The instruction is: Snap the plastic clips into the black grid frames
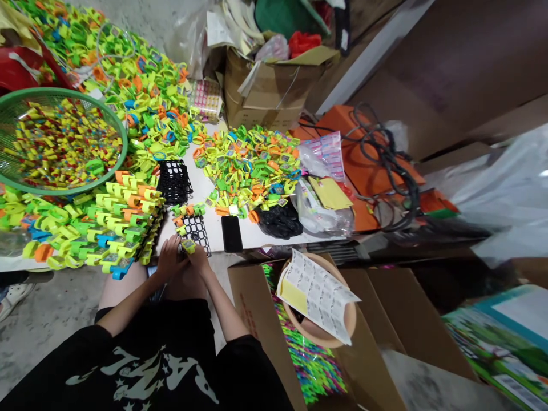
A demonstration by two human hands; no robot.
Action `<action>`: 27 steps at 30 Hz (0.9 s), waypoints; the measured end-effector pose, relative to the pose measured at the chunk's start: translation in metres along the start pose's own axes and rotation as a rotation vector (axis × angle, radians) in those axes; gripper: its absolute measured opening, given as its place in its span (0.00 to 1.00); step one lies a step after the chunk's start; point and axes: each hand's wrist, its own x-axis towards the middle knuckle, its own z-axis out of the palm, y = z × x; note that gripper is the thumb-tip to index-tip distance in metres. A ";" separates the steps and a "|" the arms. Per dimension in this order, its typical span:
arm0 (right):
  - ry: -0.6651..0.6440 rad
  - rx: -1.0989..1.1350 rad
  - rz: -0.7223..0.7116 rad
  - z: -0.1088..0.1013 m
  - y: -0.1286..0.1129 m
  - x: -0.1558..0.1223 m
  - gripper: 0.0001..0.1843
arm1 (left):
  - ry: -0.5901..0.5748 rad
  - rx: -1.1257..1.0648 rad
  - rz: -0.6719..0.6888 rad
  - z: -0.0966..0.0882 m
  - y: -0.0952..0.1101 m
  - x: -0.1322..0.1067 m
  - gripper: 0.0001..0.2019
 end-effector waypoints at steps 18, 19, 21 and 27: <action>-0.080 -0.211 0.012 0.002 -0.010 0.014 0.17 | 0.035 -0.197 -0.152 -0.009 0.000 0.006 0.25; -0.087 -0.224 0.016 0.002 -0.010 0.015 0.17 | 0.041 -0.215 -0.174 -0.011 0.001 0.008 0.24; -0.095 -0.246 0.022 0.003 -0.011 0.016 0.17 | 0.044 -0.252 -0.223 -0.016 0.006 0.011 0.23; -0.113 -0.349 0.004 -0.001 -0.015 0.015 0.16 | 0.050 -0.370 -0.323 -0.028 0.021 0.023 0.17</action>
